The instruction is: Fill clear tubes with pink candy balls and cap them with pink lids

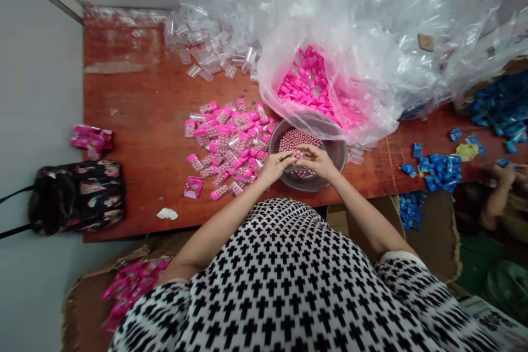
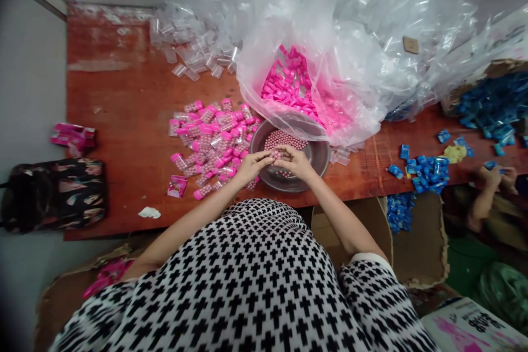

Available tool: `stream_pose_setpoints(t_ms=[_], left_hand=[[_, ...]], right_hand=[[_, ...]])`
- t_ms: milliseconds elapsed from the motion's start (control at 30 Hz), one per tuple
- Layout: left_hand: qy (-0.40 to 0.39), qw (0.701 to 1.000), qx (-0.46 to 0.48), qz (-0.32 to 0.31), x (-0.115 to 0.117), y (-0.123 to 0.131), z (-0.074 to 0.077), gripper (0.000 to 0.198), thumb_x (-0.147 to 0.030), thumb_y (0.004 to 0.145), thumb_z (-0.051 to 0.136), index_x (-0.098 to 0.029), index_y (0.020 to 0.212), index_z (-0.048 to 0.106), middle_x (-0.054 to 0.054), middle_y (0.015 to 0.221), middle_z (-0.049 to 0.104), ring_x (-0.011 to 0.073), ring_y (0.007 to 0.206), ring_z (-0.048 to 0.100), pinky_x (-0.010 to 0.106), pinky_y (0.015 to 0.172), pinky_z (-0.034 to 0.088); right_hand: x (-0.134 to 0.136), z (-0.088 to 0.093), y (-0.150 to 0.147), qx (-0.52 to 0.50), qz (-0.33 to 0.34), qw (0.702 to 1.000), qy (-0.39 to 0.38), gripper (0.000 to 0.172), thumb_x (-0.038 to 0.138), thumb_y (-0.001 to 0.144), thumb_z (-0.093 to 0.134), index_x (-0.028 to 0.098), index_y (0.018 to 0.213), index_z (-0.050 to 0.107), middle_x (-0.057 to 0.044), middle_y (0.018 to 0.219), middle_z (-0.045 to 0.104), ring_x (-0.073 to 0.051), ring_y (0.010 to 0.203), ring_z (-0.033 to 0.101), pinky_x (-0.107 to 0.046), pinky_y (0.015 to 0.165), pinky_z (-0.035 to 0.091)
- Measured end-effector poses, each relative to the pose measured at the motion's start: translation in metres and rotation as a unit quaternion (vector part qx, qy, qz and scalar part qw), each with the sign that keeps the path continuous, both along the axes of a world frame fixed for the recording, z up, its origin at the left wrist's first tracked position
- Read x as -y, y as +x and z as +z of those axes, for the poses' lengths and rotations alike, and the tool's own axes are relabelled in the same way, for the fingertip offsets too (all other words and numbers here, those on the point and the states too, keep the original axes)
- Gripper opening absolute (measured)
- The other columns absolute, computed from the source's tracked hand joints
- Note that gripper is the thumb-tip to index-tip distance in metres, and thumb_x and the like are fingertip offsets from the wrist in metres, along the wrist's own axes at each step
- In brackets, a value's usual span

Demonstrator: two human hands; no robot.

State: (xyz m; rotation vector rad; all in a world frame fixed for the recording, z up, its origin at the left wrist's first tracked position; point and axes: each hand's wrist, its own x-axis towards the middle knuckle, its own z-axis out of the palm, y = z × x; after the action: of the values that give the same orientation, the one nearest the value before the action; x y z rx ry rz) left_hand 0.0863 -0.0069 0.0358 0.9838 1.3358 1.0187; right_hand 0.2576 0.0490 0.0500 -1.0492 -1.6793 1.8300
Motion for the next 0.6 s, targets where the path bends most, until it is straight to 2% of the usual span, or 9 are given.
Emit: stream_pose_setpoints(t_ms=[67, 167, 300, 367, 467, 600], left_hand=[[-0.030, 0.997, 0.077, -0.005, -0.003, 0.003, 0.001, 0.040, -0.035, 0.070, 0.069, -0.014, 0.104, 0.069, 0.009, 0.105, 0.070, 0.0244, 0.097, 0.065, 0.038, 0.089, 0.049], [-0.061, 0.986, 0.156, -0.023, -0.006, 0.003, 0.003, 0.048, -0.039, 0.065, 0.073, -0.013, 0.105, 0.068, 0.009, 0.100, 0.071, 0.0234, 0.089, 0.067, 0.037, 0.082, 0.052], [-0.072, 0.987, 0.141, -0.011, -0.009, 0.001, 0.008, 0.049, -0.040, 0.062, 0.074, -0.013, 0.103, 0.069, 0.009, 0.094, 0.072, 0.0211, 0.080, 0.068, 0.035, 0.078, 0.054], [-0.067, 0.990, 0.124, -0.014, -0.011, -0.001, 0.009, 0.048, -0.040, 0.062, 0.074, -0.013, 0.101, 0.070, 0.009, 0.095, 0.072, 0.0210, 0.080, 0.068, 0.035, 0.078, 0.054], [-0.064, 0.992, 0.110, -0.024, -0.015, -0.004, 0.008, 0.049, -0.042, 0.061, 0.074, -0.013, 0.100, 0.070, 0.009, 0.097, 0.072, 0.0219, 0.082, 0.068, 0.036, 0.079, 0.054], [-0.056, 0.993, 0.101, -0.002, -0.019, -0.008, 0.006, 0.052, -0.044, 0.062, 0.073, -0.013, 0.104, 0.069, 0.010, 0.099, 0.071, 0.0239, 0.089, 0.067, 0.038, 0.083, 0.053]], right_hand=[[-0.005, 0.012, 0.006, 0.026, 0.029, 0.998, 0.057, 0.049, 0.036, 0.071, 0.071, 0.022, 0.115, 0.057, -0.004, 0.104, 0.066, -0.017, 0.092, 0.064, -0.030, 0.084, 0.052], [-0.009, 0.024, 0.011, 0.066, 0.053, 0.986, 0.142, 0.038, 0.036, 0.074, 0.069, 0.020, 0.107, 0.063, -0.004, 0.097, 0.068, -0.015, 0.085, 0.064, -0.027, 0.079, 0.051], [-0.010, 0.028, 0.013, 0.100, 0.025, 0.973, 0.205, 0.023, 0.038, 0.076, 0.067, 0.019, 0.089, 0.068, -0.002, 0.079, 0.069, -0.013, 0.070, 0.063, -0.023, 0.067, 0.050], [-0.010, 0.028, 0.013, 0.096, 0.023, 0.979, 0.181, 0.022, 0.039, 0.075, 0.067, 0.019, 0.085, 0.068, -0.001, 0.072, 0.068, -0.013, 0.064, 0.063, -0.022, 0.061, 0.049], [-0.011, 0.029, 0.014, 0.078, 0.022, 0.992, 0.094, 0.024, 0.041, 0.074, 0.066, 0.019, 0.083, 0.067, 0.000, 0.066, 0.067, -0.012, 0.056, 0.063, -0.022, 0.054, 0.050], [-0.022, 0.032, 0.019, 0.063, 0.000, 0.998, -0.017, 0.031, 0.047, 0.071, 0.067, 0.017, 0.081, 0.066, 0.000, 0.060, 0.065, -0.013, 0.050, 0.061, -0.024, 0.050, 0.051]])
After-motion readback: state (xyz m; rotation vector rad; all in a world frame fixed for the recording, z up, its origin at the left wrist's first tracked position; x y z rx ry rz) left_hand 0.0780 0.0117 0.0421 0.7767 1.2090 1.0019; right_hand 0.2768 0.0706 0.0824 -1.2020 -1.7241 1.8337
